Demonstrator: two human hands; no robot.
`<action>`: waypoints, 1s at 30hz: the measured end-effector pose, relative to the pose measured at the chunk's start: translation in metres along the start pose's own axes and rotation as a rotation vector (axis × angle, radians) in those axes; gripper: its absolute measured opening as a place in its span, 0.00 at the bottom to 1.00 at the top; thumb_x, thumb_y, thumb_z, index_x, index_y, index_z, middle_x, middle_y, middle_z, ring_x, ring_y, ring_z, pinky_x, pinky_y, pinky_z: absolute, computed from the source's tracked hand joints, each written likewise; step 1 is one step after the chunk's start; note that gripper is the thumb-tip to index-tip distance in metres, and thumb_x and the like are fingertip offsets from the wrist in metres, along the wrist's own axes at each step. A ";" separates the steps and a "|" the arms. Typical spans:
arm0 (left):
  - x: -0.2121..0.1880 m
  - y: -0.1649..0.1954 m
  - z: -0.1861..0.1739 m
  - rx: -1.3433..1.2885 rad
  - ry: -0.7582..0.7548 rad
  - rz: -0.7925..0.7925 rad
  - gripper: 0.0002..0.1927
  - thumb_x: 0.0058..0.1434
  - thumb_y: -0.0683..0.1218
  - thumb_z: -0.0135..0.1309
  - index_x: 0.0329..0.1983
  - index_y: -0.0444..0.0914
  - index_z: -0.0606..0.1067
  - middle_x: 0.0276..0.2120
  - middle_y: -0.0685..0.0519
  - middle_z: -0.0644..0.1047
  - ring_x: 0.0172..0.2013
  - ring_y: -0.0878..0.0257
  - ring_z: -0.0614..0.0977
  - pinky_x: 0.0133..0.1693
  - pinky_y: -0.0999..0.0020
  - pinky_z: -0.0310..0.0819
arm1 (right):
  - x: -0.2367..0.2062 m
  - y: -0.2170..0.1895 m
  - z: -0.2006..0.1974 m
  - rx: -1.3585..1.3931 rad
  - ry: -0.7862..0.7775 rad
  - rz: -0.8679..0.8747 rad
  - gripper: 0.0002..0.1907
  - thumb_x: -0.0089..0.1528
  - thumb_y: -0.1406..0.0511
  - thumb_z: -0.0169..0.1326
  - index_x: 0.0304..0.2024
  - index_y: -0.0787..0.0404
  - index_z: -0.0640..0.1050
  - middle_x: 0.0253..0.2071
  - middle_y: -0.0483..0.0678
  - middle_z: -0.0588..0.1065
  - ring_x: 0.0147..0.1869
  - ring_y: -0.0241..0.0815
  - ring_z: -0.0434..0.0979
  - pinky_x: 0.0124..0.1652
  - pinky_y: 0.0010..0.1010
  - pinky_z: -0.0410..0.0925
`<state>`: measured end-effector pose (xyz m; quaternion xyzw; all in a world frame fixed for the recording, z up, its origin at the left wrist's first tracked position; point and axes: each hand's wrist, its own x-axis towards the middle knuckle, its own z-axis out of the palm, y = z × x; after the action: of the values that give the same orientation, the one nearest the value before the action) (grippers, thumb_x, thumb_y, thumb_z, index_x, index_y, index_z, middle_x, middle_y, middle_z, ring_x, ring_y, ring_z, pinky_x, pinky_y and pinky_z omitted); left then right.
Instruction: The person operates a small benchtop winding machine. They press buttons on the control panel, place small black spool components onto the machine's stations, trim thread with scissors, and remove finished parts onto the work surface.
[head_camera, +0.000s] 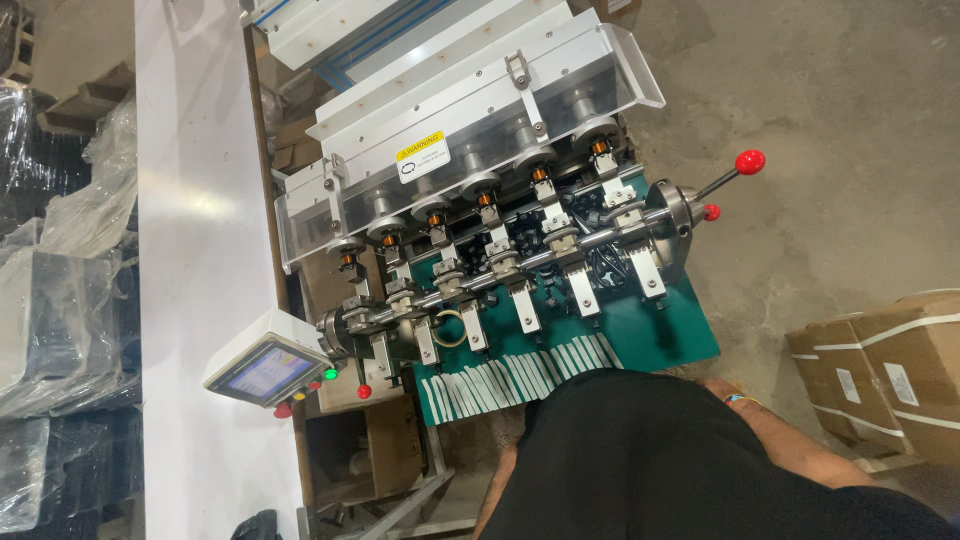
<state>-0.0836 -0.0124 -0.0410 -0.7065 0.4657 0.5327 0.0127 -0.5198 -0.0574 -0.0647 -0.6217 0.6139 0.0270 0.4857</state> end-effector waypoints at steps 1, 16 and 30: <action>0.001 -0.001 0.000 0.028 -0.004 0.026 0.27 0.70 0.54 0.43 0.67 0.35 0.69 0.63 0.39 0.73 0.62 0.49 0.75 0.63 0.60 0.69 | 0.000 0.000 0.000 0.001 0.006 -0.024 0.23 0.56 0.52 0.56 0.50 0.56 0.82 0.52 0.55 0.80 0.61 0.55 0.78 0.57 0.41 0.70; -0.003 -0.010 0.007 -0.339 -0.025 -0.051 0.29 0.71 0.54 0.34 0.69 0.33 0.69 0.65 0.41 0.72 0.63 0.48 0.73 0.63 0.60 0.65 | 0.001 0.003 0.005 0.073 -0.042 0.101 0.25 0.58 0.50 0.54 0.53 0.53 0.82 0.53 0.56 0.81 0.62 0.57 0.79 0.58 0.41 0.70; -0.019 -0.037 0.005 -0.193 0.018 -0.102 0.25 0.66 0.50 0.49 0.65 0.37 0.71 0.57 0.44 0.77 0.54 0.52 0.79 0.55 0.60 0.72 | 0.002 -0.002 0.004 0.096 -0.058 0.090 0.26 0.58 0.50 0.53 0.54 0.53 0.82 0.57 0.54 0.80 0.64 0.54 0.77 0.60 0.38 0.69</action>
<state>-0.0628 0.0232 -0.0467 -0.7320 0.3759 0.5673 -0.0326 -0.5159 -0.0565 -0.0669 -0.5685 0.6274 0.0376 0.5308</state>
